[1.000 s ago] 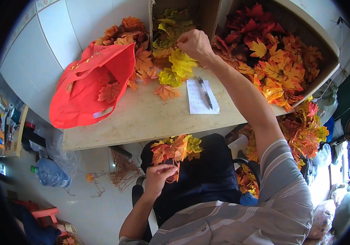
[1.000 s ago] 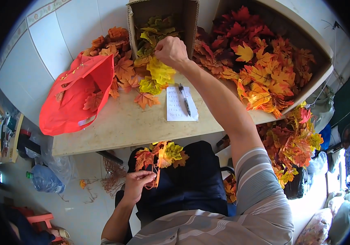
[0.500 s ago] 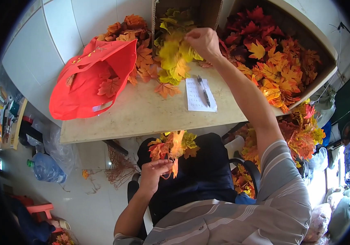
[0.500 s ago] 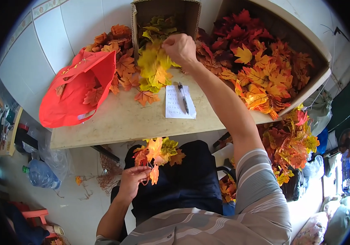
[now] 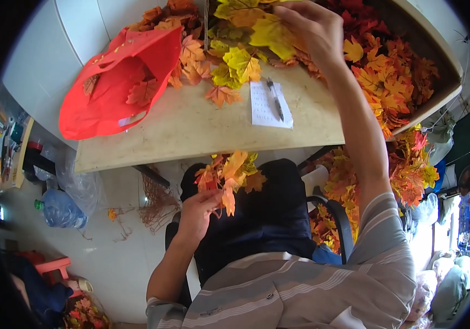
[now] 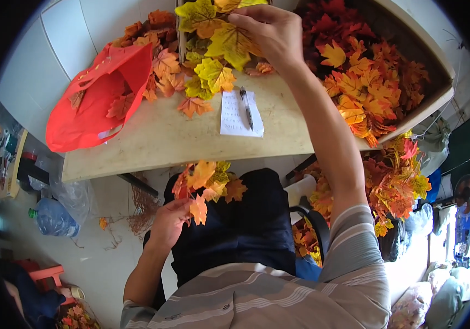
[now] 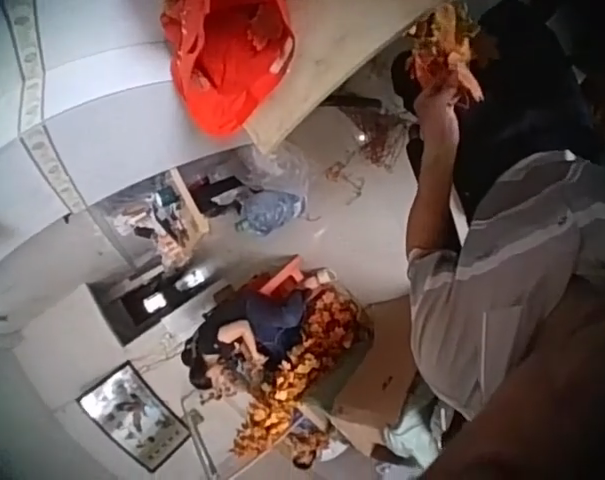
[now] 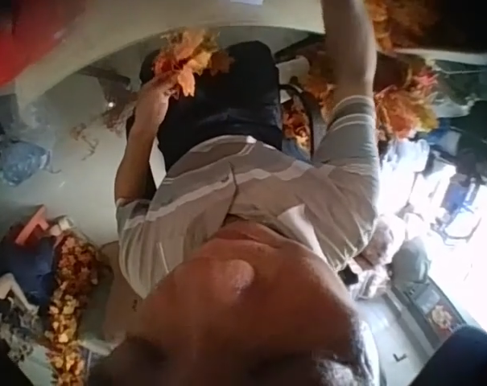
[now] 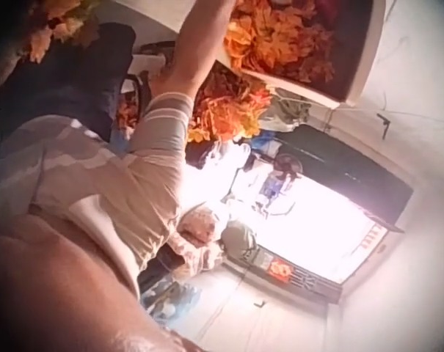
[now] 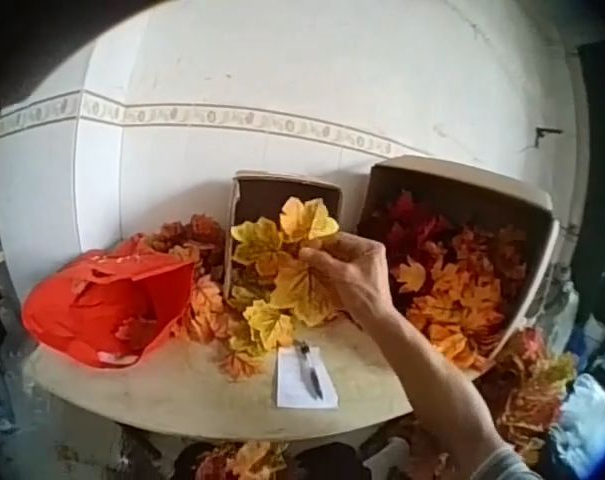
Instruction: The recorder is assembling bunches of artificial maple leaves by grouping several leaves together and tying their stems with thin wire.
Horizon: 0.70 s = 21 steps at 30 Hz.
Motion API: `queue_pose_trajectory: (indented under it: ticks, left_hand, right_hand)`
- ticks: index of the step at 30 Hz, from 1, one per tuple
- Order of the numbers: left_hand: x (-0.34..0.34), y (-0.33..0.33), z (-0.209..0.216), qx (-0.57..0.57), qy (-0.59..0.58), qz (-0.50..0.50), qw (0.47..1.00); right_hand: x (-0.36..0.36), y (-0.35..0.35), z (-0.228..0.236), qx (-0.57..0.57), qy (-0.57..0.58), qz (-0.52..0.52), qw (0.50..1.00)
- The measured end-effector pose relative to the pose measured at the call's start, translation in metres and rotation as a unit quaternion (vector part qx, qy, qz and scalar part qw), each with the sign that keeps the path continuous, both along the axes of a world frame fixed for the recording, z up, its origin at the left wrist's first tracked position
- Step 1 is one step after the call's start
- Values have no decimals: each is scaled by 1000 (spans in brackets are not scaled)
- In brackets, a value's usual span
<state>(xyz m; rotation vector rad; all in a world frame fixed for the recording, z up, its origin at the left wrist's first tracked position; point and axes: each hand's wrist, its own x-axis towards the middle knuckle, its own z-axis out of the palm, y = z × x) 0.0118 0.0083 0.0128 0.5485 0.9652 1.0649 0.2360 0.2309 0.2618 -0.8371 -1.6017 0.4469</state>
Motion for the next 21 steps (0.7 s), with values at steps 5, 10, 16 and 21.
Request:
queue_pose_trajectory:
  ticks: [5, 10, 16, 21]
  left_hand:
    - [7, -7, 20, -5, -78, 28, 997]
    - [16, -16, 27, 6, -103, 7, 995]
    - [31, -27, 49, 107, 19, 79, 991]
    - [41, -20, 42, 175, 172, 52, 968]
  right_hand:
    - [29, -123, -64, 146, -233, 57, 960]
    - [8, -224, -159, -252, -42, 111, 961]
    - [8, -249, -177, -237, 65, 84, 966]
    - [4, -232, -134, -92, -51, 157, 982]
